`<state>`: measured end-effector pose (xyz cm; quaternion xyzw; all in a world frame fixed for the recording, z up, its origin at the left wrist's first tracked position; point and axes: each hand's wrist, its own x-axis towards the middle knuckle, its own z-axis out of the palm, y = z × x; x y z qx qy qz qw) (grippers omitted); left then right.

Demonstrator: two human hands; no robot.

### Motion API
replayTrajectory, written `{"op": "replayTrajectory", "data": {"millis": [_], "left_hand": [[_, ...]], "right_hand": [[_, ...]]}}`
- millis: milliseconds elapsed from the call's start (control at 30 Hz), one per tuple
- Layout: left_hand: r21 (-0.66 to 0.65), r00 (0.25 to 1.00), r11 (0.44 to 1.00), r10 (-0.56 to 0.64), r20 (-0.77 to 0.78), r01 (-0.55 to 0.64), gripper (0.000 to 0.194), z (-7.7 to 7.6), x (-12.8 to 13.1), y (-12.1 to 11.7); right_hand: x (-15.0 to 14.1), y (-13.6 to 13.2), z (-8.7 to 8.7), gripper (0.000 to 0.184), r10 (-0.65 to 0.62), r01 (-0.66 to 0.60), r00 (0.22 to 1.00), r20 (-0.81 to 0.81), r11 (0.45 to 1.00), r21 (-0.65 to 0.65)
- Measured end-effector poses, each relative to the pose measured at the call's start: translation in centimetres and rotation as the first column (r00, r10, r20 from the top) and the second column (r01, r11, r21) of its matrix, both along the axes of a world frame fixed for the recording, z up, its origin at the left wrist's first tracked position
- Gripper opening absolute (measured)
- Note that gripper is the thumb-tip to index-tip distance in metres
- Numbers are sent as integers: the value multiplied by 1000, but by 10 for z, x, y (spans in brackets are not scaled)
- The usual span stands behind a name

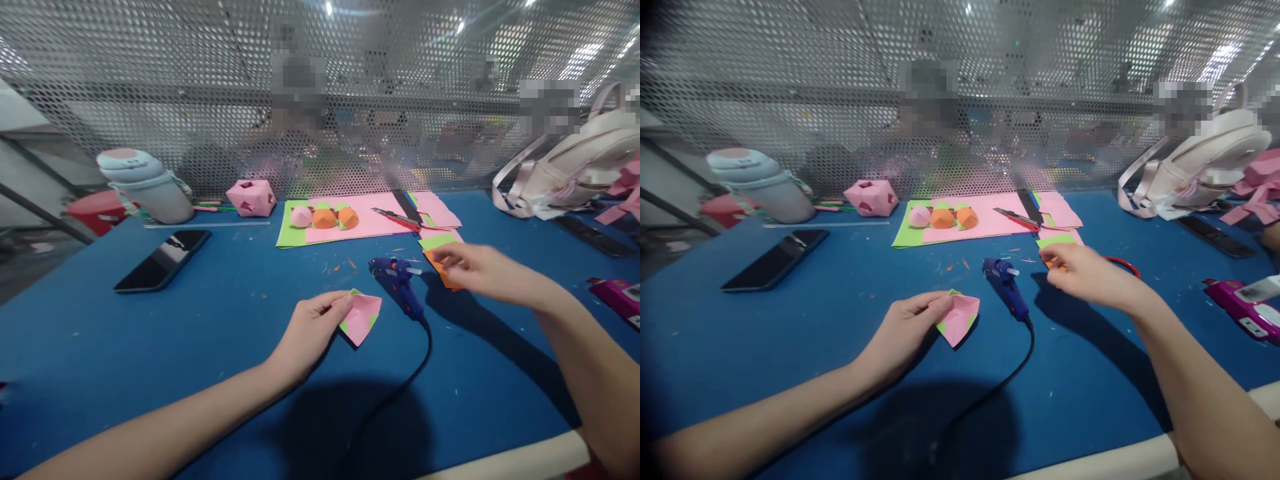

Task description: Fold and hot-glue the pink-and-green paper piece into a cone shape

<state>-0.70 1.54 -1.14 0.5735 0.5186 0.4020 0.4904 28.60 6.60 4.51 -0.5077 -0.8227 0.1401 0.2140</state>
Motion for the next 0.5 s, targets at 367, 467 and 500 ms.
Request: {"op": "replayTrajectory", "data": {"millis": [367, 467, 500], "left_hand": [[1, 999, 1000, -26, -37, 26, 30, -5, -1, 0], [8, 999, 1000, -13, -49, 14, 31, -6, -1, 1], [10, 999, 1000, -6, -52, 7, 31, -6, 0, 1]], "right_hand": [[-72, -5, -55, 25, -79, 51, 981, -177, 986, -156], [-76, -4, -65, 21, -149, 118, 967, -206, 981, -154], [-77, -5, -67, 21, -168, 136, 964, -207, 978, -161]]}}
